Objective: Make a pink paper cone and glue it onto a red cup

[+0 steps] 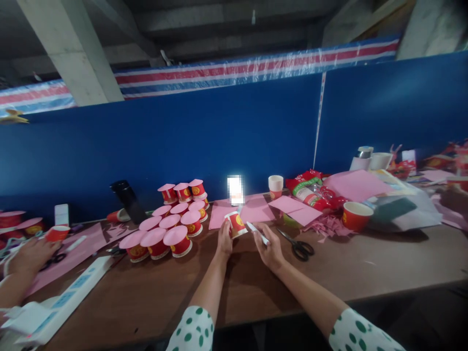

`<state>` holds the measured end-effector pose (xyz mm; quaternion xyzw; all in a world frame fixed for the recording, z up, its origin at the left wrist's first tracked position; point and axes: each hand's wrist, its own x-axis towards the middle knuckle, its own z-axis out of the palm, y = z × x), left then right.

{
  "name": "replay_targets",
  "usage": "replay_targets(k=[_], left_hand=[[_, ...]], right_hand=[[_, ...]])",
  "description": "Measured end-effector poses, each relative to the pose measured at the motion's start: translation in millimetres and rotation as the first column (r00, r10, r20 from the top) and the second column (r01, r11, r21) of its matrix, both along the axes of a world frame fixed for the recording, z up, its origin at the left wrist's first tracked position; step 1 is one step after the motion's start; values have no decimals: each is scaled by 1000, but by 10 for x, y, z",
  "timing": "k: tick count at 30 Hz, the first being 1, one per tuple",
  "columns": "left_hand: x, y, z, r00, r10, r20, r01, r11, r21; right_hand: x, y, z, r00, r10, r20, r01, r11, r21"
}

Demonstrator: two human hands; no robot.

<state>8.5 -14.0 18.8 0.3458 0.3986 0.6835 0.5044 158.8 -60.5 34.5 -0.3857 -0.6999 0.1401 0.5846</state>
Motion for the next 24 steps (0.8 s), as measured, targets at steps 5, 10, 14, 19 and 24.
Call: replay_targets(k=[5,10,14,19,24], left_hand=[[-6,43,-50,995,-4,99,-4,997,78],[-8,29,-78,1000,-18,22,16,996,83],[-11,26,-78,1000,6,-2,-6,996,84],[3,21,-76,999,6,-36,-4,998,56],[5,-23,-53,992,3,-129,8,997,79]], right_hand=[[-30,84,-91,998,-25,64,28,998,-48],[-47,121,-155,976,-34,215,48,997,-60],[-50,148,-185,965,-22,260,37,998,-54],[-41,182,-211,971,6,239,12,997,-72],[-42,203,-236,981,-30,193,43,997,-60]])
